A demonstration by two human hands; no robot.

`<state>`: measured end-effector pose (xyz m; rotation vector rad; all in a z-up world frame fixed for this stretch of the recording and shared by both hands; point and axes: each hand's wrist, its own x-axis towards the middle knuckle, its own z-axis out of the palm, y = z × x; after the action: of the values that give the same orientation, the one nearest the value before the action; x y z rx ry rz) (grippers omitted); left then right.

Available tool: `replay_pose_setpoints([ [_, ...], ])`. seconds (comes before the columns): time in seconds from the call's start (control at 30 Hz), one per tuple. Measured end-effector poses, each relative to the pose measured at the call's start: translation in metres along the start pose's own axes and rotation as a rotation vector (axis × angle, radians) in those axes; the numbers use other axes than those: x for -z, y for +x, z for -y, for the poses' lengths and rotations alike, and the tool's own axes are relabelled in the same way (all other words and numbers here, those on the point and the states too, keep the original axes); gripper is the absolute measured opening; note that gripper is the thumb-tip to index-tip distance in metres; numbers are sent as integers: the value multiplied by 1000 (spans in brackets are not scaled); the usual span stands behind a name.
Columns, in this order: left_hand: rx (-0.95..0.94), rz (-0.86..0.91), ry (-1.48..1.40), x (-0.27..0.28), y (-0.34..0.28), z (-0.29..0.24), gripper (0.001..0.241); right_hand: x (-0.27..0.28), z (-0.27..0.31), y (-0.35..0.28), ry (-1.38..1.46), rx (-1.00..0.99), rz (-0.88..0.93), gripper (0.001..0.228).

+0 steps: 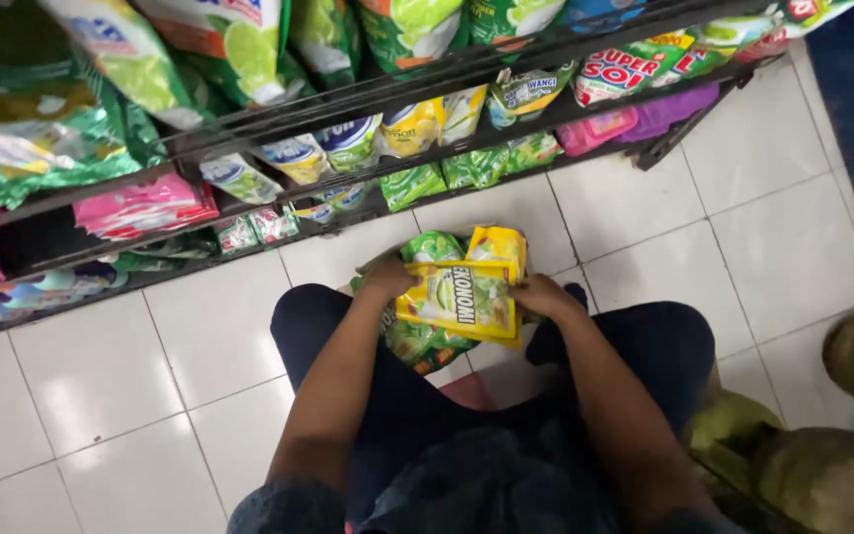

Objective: Stocking or organizing liquid detergent refill pouches on a store shelf while sitting on the floor.

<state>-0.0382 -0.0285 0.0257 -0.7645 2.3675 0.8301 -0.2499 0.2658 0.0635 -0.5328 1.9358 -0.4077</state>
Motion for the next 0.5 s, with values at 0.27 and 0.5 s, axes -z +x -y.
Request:
replay_pose_setpoints([
  [0.27, -2, -91, 24, -24, -9, 7, 61, -6, 17, -34, 219, 34, -49, 33],
  [0.5, 9, 92, -848, 34, -123, -47, 48, 74, 132, -204, 71, 487, -369, 18],
])
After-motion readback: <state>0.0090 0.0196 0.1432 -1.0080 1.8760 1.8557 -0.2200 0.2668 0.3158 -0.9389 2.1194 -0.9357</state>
